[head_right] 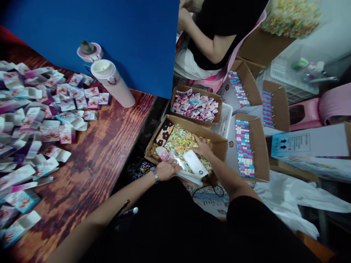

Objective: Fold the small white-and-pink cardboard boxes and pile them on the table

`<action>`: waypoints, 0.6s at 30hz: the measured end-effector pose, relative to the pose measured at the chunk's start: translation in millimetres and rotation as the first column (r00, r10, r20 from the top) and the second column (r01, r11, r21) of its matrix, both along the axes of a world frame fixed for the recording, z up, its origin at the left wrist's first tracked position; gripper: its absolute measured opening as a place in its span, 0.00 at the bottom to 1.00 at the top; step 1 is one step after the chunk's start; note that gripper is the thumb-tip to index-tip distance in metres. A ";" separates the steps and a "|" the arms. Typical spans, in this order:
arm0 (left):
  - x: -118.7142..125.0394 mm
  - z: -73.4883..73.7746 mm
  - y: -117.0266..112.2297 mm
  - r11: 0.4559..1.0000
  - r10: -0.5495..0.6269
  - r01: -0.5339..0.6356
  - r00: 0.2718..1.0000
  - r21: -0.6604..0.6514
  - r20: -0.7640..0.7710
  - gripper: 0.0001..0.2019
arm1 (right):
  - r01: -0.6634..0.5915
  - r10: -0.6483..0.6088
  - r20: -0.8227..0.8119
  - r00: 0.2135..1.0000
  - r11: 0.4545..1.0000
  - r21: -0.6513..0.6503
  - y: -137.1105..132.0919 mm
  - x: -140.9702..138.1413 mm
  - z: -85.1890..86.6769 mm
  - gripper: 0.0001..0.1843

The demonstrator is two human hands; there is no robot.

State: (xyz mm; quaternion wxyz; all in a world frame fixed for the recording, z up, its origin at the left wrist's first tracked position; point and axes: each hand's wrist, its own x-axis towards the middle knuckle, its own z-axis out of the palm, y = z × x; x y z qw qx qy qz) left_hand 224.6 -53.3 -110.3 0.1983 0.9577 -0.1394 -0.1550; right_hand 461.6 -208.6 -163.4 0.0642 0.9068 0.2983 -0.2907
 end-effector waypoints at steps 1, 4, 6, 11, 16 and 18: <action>-0.2 -1.5 0.0 1.000 0.000 0.000 1.000 -0.006 0.001 0.15 | -0.014 0.014 -0.008 1.000 1.000 -0.015 4.9 -0.4 -2.7 0.55; -0.5 -4.1 0.2 1.000 0.002 -0.002 1.000 -0.021 0.005 0.15 | -0.028 0.030 0.016 0.999 0.996 -0.082 15.9 -1.7 -7.5 0.60; -0.3 -4.8 0.3 1.000 0.000 0.000 1.000 -0.023 0.005 0.15 | -0.012 0.021 0.091 0.996 0.995 -0.098 21.6 -5.5 -10.2 0.59; -0.6 -5.5 -0.3 1.000 0.005 -0.004 1.000 -0.011 0.025 0.14 | -0.027 0.034 0.211 0.977 0.999 -0.035 35.3 -15.5 -15.1 0.39; -4.1 -8.2 -1.4 1.000 0.019 -0.018 0.999 -0.003 0.036 0.14 | -0.104 0.096 0.162 0.982 0.994 0.041 40.6 -5.1 -10.3 0.28; -4.9 -9.4 -1.6 1.000 0.023 -0.023 0.999 -0.005 0.025 0.14 | -0.131 0.118 0.138 0.983 0.988 0.088 37.9 2.5 -4.0 0.28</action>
